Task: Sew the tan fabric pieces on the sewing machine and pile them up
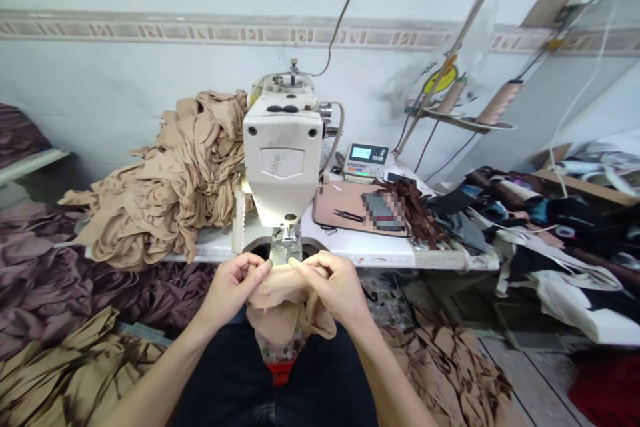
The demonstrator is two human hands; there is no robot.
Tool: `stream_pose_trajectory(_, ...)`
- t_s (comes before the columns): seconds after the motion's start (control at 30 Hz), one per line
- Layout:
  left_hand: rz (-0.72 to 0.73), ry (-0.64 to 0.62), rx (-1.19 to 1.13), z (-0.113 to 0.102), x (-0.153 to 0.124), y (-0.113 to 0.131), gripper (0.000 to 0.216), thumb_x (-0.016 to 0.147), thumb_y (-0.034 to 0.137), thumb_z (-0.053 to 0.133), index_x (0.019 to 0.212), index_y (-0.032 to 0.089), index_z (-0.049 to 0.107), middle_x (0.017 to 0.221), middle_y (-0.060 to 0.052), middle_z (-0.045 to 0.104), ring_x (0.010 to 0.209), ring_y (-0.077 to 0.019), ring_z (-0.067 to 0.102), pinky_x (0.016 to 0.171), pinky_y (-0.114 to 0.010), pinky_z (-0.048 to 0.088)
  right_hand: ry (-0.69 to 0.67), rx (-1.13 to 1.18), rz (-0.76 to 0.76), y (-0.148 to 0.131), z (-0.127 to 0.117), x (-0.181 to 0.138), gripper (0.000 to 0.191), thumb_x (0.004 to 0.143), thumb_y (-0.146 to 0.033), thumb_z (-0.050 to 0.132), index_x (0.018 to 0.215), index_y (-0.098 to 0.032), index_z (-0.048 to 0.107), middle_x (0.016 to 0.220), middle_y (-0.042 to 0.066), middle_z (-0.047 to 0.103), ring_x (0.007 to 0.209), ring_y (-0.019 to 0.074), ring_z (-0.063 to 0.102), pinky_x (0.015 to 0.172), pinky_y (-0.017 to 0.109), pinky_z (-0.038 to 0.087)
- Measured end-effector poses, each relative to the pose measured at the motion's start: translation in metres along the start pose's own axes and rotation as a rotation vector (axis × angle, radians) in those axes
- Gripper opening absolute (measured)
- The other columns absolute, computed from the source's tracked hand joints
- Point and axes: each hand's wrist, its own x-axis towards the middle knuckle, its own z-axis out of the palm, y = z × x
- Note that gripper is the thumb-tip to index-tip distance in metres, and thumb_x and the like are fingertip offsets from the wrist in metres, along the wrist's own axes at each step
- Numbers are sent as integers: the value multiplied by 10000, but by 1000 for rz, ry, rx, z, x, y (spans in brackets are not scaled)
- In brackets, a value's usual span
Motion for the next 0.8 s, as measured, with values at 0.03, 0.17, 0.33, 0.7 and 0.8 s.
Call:
stream_pose_trajectory(0.03,-12,17,-6,1,4,1,328,937,476,713,867,156,695,615,50,517,550,-112,453,530,-214,328,2,25,38,1,0,3,360,863,-491,794,691,-175,790,660,32,690,653,196,586,634,301,440)
stream_pose_trajectory(0.17,-10,58,-44,5,17,4,281,913,441,736,938,190,611,601,107,394,514,-99,402,527,-205,306,50,75,94,9,-2,13,412,821,-535,795,663,-158,752,604,11,611,616,173,502,612,301,394)
stream_pose_trajectory(0.33,57,124,-61,11,31,4,240,906,393,758,929,215,599,602,104,379,512,-108,385,529,-223,292,77,85,85,16,-4,23,436,808,-561,787,651,-156,747,596,13,600,613,173,480,590,299,368)
stream_pose_trajectory(0.7,56,51,-219,22,54,-2,378,912,499,779,967,220,530,594,130,362,490,-87,339,504,-196,260,124,97,28,35,-9,38,418,824,-543,805,645,-171,739,635,15,632,644,187,509,620,308,381)
stream_pose_trajectory(0.8,46,61,-262,24,54,-6,420,899,551,789,959,226,530,609,118,397,503,-95,392,519,-196,311,138,157,76,49,-4,36,467,811,-593,832,639,-171,729,609,-4,593,618,170,478,591,297,353)
